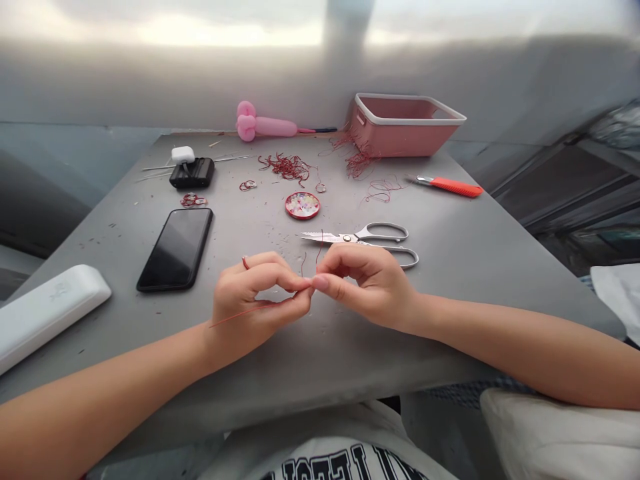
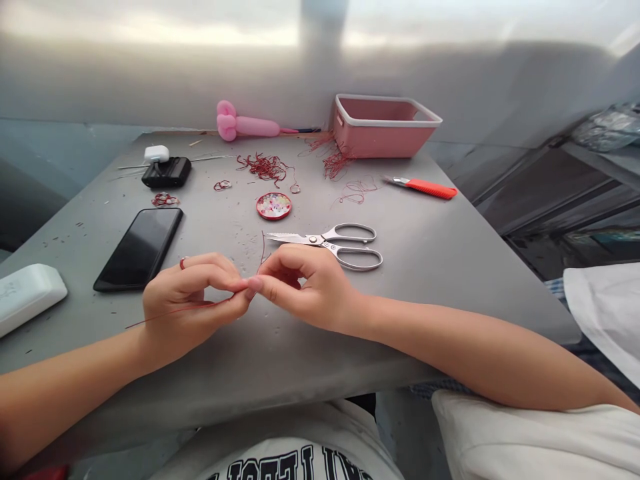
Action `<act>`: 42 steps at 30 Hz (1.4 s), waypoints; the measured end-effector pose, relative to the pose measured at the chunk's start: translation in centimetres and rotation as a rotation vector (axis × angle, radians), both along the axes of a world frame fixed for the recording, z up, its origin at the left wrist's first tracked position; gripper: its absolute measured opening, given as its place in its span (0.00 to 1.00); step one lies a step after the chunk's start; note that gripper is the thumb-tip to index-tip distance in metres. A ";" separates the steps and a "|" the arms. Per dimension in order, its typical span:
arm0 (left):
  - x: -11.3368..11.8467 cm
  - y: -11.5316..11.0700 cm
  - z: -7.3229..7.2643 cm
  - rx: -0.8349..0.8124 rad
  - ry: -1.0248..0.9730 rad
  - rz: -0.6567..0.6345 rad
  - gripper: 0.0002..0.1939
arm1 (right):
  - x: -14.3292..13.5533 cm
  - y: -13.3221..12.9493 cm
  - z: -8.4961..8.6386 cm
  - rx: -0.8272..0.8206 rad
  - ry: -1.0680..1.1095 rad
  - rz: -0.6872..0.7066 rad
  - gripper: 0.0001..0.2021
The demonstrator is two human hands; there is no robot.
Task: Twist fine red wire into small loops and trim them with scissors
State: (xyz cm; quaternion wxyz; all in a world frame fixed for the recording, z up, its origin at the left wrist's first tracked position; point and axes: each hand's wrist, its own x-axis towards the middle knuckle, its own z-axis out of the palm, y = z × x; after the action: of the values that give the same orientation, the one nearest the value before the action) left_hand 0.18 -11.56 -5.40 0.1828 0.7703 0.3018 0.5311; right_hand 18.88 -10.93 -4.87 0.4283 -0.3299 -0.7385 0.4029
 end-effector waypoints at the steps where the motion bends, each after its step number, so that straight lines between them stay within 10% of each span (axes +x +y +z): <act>1: 0.0 0.0 0.0 -0.002 -0.002 0.003 0.10 | 0.0 0.0 0.0 -0.006 0.009 0.005 0.10; 19: -0.1 0.1 -0.1 -0.033 -0.018 0.006 0.10 | 0.6 0.7 0.8 0.062 -0.125 0.017 0.13; 28: -0.4 0.2 0.0 -0.122 -0.062 0.029 0.10 | 9.1 6.5 3.3 -0.048 -1.049 -0.070 0.15; 42: -0.6 0.4 0.0 -0.243 -0.162 0.048 0.08 | 8.3 6.0 3.4 0.088 -1.181 -0.172 0.08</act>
State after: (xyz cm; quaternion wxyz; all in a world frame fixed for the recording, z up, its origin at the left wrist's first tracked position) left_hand -0.44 -11.18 -5.39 0.2859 0.6896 0.3664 0.5554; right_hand 27.16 -4.89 -1.50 -0.0102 -0.5386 -0.8383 0.0841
